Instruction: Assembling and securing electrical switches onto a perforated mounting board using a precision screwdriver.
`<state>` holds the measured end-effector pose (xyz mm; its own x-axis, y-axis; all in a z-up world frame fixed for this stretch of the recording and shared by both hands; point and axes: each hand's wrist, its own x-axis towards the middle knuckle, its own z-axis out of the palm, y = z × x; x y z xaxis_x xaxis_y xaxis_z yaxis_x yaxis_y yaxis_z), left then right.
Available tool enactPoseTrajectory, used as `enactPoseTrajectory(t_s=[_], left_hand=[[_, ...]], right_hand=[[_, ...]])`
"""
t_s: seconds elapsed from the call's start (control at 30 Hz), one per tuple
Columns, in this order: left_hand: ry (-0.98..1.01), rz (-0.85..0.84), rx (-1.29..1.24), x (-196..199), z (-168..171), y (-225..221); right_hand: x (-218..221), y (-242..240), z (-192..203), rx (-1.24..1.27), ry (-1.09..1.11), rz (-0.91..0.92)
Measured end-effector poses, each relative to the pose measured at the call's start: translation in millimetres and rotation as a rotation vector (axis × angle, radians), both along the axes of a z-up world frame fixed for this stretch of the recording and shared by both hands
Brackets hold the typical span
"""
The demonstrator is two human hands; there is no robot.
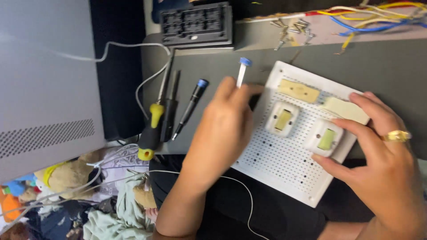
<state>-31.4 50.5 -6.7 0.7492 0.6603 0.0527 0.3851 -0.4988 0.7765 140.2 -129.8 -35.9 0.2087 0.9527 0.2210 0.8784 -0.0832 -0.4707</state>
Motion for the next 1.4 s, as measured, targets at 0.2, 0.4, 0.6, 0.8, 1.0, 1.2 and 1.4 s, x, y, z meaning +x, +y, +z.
enactPoseTrajectory(t_s=[0.2, 0.4, 0.6, 0.8, 1.0, 1.2, 1.4], left_hand=[[0.254, -0.083, -0.097, -9, 5, -1], [0.118, -0.077, -0.003, -23, 9, 11], [-0.163, -0.103, -0.01, -18, 13, 7], [-0.329, -0.082, 0.027, -4, 7, -6], [-0.351, 0.063, -0.039, 7, -11, -18], [-0.551, 0.012, -0.154, 11, -28, -17], [-0.448, 0.017, -0.229, 8, -32, -16]], right_hand=[[-3, 0, -6, -0.021, -0.011, 0.013], [-6, -1, -10, -0.027, 0.042, -0.024], [-2, 2, 1, -0.048, 0.004, -0.032], [1, 6, 7, -0.057, 0.03, -0.057], [10, 6, 2, -0.041, 0.077, -0.047], [19, 5, -6, -0.045, 0.106, -0.007], [21, 4, -13, -0.063, 0.019, 0.032]])
